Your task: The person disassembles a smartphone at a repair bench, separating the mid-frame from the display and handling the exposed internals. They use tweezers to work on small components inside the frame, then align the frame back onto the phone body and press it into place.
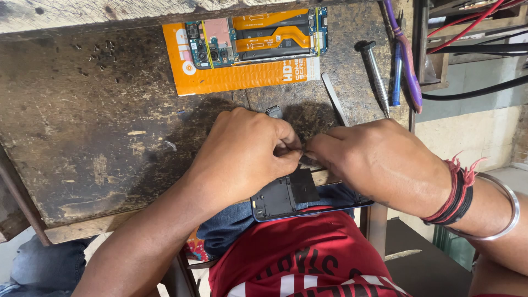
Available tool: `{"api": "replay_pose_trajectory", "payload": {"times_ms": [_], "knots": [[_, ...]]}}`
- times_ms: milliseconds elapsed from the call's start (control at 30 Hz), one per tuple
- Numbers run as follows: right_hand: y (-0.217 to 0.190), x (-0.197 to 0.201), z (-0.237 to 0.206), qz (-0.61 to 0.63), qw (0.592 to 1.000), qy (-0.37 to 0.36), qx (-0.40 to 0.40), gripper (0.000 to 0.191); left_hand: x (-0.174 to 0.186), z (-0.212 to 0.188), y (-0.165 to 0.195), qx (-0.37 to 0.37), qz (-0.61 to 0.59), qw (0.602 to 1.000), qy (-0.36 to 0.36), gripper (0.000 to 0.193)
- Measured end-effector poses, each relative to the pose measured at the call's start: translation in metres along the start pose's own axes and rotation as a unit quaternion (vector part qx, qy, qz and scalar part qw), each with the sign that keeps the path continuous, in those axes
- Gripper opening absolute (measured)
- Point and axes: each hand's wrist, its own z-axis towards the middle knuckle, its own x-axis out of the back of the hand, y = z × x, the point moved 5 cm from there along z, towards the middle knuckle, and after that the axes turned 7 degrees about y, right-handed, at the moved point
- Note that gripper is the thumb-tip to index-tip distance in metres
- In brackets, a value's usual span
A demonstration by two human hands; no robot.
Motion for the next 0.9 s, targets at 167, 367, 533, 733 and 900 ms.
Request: {"api": "replay_pose_trajectory", "payload": {"times_ms": [167,367,533,733,900], "knots": [[0.003,-0.003,-0.002,-0.002,1.000,0.001,-0.008,0.026,-0.002,0.000,-0.002,0.012,0.003,1.000,-0.009,0.020],[0.008,-0.001,-0.009,0.021,0.997,0.072,0.018,0.031,-0.002,0.000,-0.001,0.001,-0.011,1.000,0.001,0.017],[0.023,0.012,-0.023,-0.040,0.971,0.217,-0.089,0.015,-0.001,0.000,-0.002,-0.006,-0.006,1.000,0.017,0.016],[0.037,0.006,-0.022,-0.093,0.961,0.200,-0.166,0.022,-0.001,0.000,-0.002,0.001,0.003,1.000,0.014,0.016],[0.040,0.003,-0.020,-0.090,0.965,0.193,-0.151,0.018,0.001,0.000,0.000,-0.006,0.016,1.000,0.024,0.016]]}}
